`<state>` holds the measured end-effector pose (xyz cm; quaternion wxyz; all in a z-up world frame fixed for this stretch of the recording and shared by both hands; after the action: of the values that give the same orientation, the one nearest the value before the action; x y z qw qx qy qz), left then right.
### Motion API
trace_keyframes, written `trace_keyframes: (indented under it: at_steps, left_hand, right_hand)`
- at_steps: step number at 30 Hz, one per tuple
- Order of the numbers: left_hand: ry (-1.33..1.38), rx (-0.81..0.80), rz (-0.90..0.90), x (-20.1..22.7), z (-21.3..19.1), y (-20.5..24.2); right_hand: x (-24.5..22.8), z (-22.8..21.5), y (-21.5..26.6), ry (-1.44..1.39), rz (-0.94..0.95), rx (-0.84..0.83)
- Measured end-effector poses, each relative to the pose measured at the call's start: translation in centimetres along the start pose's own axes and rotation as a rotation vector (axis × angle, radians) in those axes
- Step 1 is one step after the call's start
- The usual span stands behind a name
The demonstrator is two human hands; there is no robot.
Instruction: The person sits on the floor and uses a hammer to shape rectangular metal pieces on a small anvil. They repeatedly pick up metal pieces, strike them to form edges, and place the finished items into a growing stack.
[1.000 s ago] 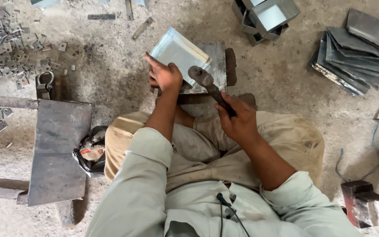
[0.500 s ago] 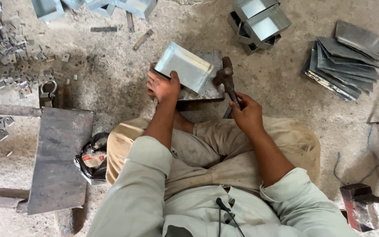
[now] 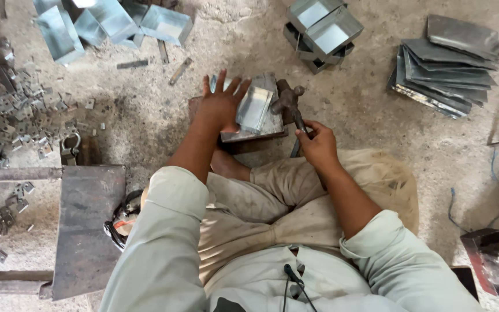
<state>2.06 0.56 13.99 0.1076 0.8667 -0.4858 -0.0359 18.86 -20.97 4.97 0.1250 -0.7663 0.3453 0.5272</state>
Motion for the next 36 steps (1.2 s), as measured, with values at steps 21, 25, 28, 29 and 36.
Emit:
trace_keyframes:
  at_steps: [21, 25, 28, 29, 36]
  left_hand:
    - [1.261, -0.351, -0.415, -7.7, 7.4, 4.1]
    - [1.223, -0.220, -0.244, -7.8, 7.7, 4.0]
    - [1.199, -0.297, -0.287, -7.7, 8.0, 4.1]
    - [1.203, -0.303, -0.312, -7.7, 7.9, 4.1]
    - [1.070, -0.153, -0.315, -6.1, 6.0, 4.6]
  right_hand:
    - [-9.4, -0.7, 4.0, 0.223, -0.704, 0.137]
    - [-9.7, -0.7, 4.7, 0.037, -0.644, 0.140]
    - [-9.1, -0.7, 4.8, 0.029, -0.576, 0.119]
    - [-8.9, -0.7, 4.5, 0.083, -0.567, 0.090]
    - [-5.1, -0.7, 3.0, -0.035, -0.369, 0.063]
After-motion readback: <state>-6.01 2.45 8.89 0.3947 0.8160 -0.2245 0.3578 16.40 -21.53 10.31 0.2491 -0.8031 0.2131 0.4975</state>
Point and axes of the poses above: each hand's wrist, its own y-axis away from the middle knuckle, its own z-axis out of the palm, x = y × z, the point moved 2 cm from there along -y, towards the middle knuckle, and after that the axes turned 4 degrees about y, right-handed, at the moved point
